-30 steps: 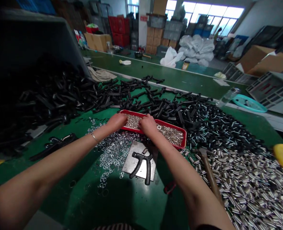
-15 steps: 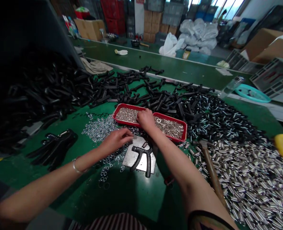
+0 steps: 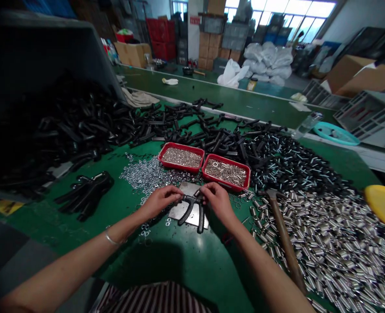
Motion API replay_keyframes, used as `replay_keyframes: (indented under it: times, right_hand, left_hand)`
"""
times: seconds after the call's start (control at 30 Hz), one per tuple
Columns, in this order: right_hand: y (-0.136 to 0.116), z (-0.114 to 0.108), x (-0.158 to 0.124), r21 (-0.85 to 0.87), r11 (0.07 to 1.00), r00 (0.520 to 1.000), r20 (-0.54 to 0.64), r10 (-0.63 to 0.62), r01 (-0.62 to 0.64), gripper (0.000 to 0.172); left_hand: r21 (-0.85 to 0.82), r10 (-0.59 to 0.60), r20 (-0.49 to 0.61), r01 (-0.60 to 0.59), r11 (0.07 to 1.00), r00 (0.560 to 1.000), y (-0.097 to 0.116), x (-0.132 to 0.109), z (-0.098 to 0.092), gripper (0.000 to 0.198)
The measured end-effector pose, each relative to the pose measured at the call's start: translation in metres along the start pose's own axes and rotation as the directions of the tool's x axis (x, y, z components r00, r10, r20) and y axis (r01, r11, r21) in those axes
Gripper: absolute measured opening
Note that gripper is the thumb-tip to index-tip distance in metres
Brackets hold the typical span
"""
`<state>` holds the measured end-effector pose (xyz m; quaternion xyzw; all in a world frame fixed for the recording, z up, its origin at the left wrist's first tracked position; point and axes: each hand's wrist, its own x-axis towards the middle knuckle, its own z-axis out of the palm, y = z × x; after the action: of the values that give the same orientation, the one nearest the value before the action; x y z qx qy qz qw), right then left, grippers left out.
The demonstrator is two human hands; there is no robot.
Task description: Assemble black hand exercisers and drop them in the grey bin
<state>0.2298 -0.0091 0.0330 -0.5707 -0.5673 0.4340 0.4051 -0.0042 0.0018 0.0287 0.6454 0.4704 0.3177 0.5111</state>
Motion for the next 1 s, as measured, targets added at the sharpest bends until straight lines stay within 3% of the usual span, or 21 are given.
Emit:
replay_keyframes:
  times: [0.07,0.17,0.3,0.47,0.57,0.63,0.77,0.9,1.0]
  right_hand:
    - [0.011,0.001,-0.019,-0.221,0.969,0.992,-0.033,-0.121,0.110,0.023]
    - [0.021,0.006,-0.028,-0.505,0.806,0.946,0.082,-0.313,0.310,0.021]
    - [0.022,0.011,-0.025,-0.683,0.617,0.913,0.200,-0.355,0.390,0.024]
    - [0.019,0.013,-0.024,-0.828,0.382,0.890,0.272,-0.366,0.411,0.021]
    - [0.019,0.014,-0.025,-0.826,0.286,0.851,0.371,-0.371,0.485,0.020]
    - [0.019,0.014,-0.024,-0.799,0.317,0.841,0.389,-0.375,0.511,0.021]
    - [0.023,0.011,-0.021,-0.715,0.536,0.887,0.286,-0.361,0.449,0.020]
    - [0.029,-0.001,-0.025,-0.473,0.798,0.927,0.166,-0.336,0.374,0.015]
    - [0.035,-0.017,-0.037,-0.415,0.856,0.947,0.051,-0.316,0.308,0.020]
  left_hand:
    - [-0.067,-0.039,0.007,0.039,0.997,0.999,-0.001,-0.005,0.003,0.022]
    - [-0.188,-0.112,0.005,0.111,0.976,0.994,0.000,-0.008,0.006,0.026]
    - [-0.216,-0.098,0.000,0.096,0.972,0.995,0.002,-0.009,0.006,0.021]
    - [0.062,0.079,-0.049,-0.076,0.995,0.996,0.005,-0.006,0.010,0.013]
    - [0.352,0.272,-0.012,-0.251,0.902,0.962,0.003,0.003,0.019,0.011]
    - [0.517,0.365,0.053,-0.339,0.786,0.929,-0.001,0.011,0.028,0.012]
    - [0.694,0.437,0.147,-0.407,0.593,0.887,-0.012,0.022,0.041,0.016]
    - [0.741,0.472,0.193,-0.444,0.505,0.860,-0.018,0.025,0.046,0.020]
    - [0.747,0.501,0.220,-0.474,0.465,0.837,-0.017,0.026,0.046,0.022]
